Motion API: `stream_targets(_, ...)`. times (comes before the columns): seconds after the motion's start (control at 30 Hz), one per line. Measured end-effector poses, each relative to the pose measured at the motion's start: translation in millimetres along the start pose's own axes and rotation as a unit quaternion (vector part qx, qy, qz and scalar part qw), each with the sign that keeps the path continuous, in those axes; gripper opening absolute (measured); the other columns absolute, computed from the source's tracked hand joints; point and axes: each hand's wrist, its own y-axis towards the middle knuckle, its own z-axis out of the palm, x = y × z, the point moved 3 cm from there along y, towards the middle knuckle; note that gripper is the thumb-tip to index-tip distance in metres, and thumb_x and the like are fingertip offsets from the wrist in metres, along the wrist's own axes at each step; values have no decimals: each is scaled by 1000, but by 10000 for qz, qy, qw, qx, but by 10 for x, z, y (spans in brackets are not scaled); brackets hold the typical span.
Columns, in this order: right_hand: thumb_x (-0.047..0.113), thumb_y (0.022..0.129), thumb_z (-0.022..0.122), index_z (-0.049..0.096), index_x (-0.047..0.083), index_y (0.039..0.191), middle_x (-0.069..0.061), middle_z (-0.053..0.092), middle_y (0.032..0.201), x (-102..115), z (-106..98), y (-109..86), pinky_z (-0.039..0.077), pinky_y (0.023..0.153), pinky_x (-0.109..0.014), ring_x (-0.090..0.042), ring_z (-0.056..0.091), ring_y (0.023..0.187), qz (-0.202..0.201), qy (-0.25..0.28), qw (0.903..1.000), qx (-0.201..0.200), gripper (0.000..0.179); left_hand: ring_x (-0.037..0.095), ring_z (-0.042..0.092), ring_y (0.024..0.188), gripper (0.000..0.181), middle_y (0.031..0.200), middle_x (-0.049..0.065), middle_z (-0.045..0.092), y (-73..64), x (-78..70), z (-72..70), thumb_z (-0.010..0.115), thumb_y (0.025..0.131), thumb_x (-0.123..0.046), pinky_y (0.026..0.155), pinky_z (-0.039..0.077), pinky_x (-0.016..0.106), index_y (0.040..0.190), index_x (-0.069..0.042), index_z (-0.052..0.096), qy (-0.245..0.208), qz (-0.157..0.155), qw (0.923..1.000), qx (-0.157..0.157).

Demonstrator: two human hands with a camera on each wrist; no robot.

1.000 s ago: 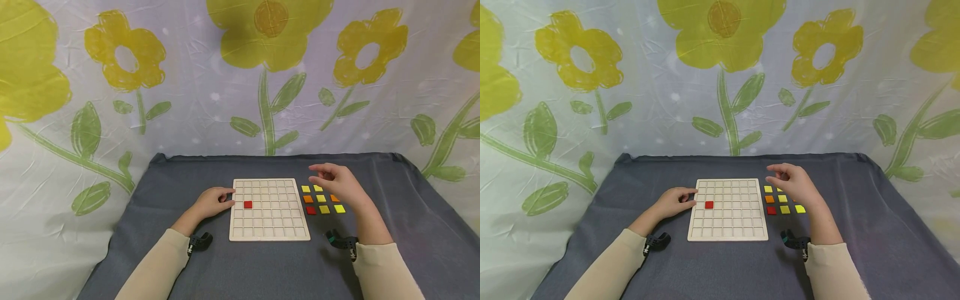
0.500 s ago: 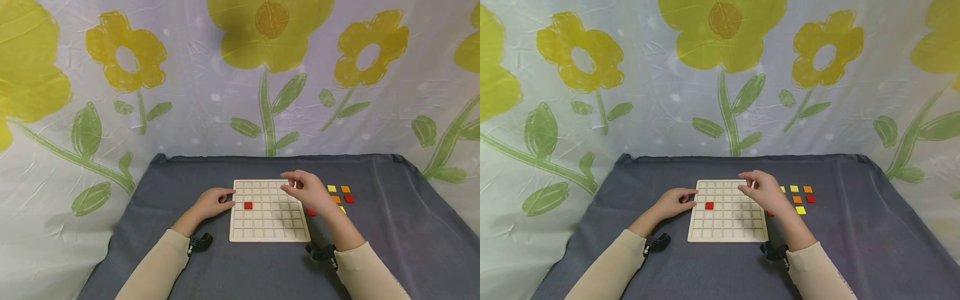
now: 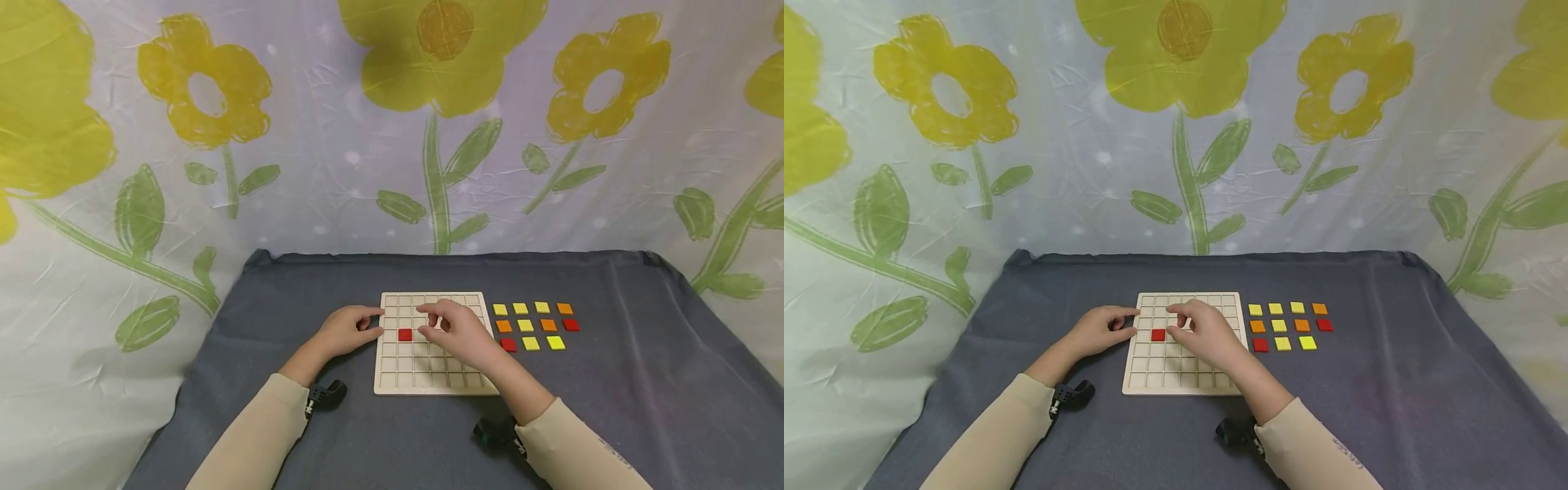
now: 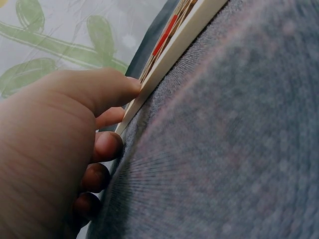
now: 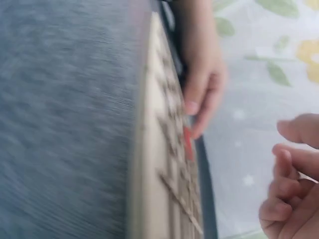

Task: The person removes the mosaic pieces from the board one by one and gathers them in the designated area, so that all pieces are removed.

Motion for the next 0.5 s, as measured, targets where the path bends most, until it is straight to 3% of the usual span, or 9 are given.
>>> stream_targets(0.13,17,99,70,62,1,140,3,57,91,-51,164,9,43,57,-28,-13,49,62,-23,-221,9981,580,44,9,39,55,46,65,-7,48,-1,3,-2,71,99,-36,61,35,29,140,-16,67,-39,-21,10000,26)
stream_targets(0.27,16,103,63,56,-3,144,2,57,91,-118,275,22,44,61,-28,-10,49,64,-105,-471,9946,915,46,9,39,55,46,65,-7,48,4,3,-6,71,98,-36,60,35,29,139,-15,67,-56,8,10000,13)
stream_targets(0.4,14,103,62,55,-4,145,2,55,90,-160,366,26,43,63,-29,-12,48,70,-203,-738,9923,976,46,9,39,55,45,65,-7,48,2,8,-2,71,98,-35,60,35,30,138,-15,67,-64,43,10000,-21)
stream_targets(0.5,14,101,65,58,-4,141,2,53,88,-175,423,29,41,63,-29,-12,47,71,-259,-1107,9902,808,45,9,40,55,45,65,-7,48,5,9,2,72,98,-34,61,36,30,139,-15,67,-86,73,9999,-38)
